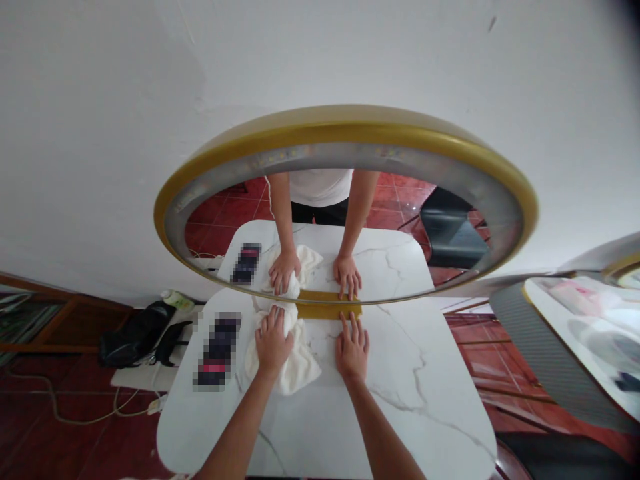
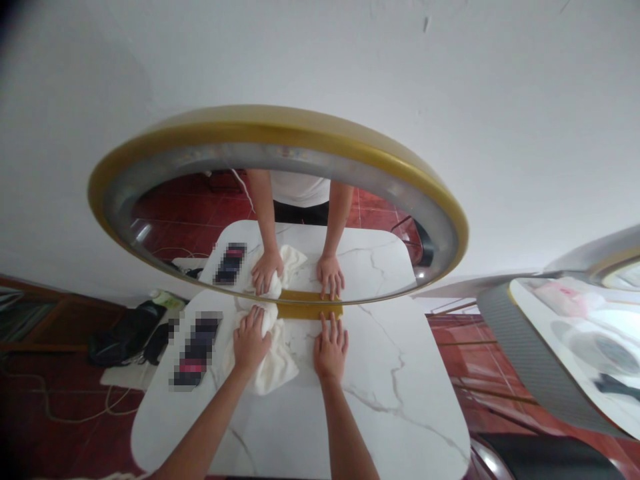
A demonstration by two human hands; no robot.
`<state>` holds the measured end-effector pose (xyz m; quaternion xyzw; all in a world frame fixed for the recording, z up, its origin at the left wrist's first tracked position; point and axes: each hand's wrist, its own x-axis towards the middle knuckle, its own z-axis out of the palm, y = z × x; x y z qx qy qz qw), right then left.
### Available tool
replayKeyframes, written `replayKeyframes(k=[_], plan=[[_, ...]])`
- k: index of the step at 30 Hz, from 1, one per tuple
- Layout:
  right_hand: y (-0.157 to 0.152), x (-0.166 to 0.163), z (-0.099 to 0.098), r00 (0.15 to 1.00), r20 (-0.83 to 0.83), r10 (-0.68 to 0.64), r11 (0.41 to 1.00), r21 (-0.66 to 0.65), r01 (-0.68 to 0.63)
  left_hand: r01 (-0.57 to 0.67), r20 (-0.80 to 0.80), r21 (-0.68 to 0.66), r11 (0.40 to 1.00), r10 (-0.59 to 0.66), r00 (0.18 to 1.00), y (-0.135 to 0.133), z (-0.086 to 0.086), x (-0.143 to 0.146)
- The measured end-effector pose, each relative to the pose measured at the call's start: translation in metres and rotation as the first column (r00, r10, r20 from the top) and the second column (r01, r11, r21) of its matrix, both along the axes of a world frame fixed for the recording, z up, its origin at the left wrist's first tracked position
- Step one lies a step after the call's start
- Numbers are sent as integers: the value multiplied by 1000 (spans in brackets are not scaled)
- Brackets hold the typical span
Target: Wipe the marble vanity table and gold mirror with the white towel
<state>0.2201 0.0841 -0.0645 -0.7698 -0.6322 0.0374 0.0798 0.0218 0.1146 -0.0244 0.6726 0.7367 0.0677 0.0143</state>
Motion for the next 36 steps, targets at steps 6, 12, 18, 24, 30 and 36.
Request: replayKeyframes(k=[6, 12, 18, 24, 30, 36], plan=[[1, -1, -1, 1000, 0, -11, 1000, -4, 11, -4, -23, -15, 1000, 3, 1000, 2, 1, -2], [0, 0, -1, 1000, -6, -8, 1000, -3, 8, 70, -3, -39, 997, -71, 997, -4, 2, 26], [0, 1, -2, 1000, 4, 0, 1000, 8, 0, 42, 13, -27, 999, -41, 999, -7, 1, 60], [0, 0, -6, 1000, -1, 0, 1000, 18, 0, 107, 61, -35, 994, -105, 993, -12, -2, 77], [0, 1, -3, 1000, -3, 2, 1000, 14, -2, 124, 63, -26, 992, -122, 991, -12, -2, 62], [0, 0, -1, 1000, -1, -3, 1000, 2, 3, 10, -11, -13, 1000, -10, 1000, -6, -2, 12]])
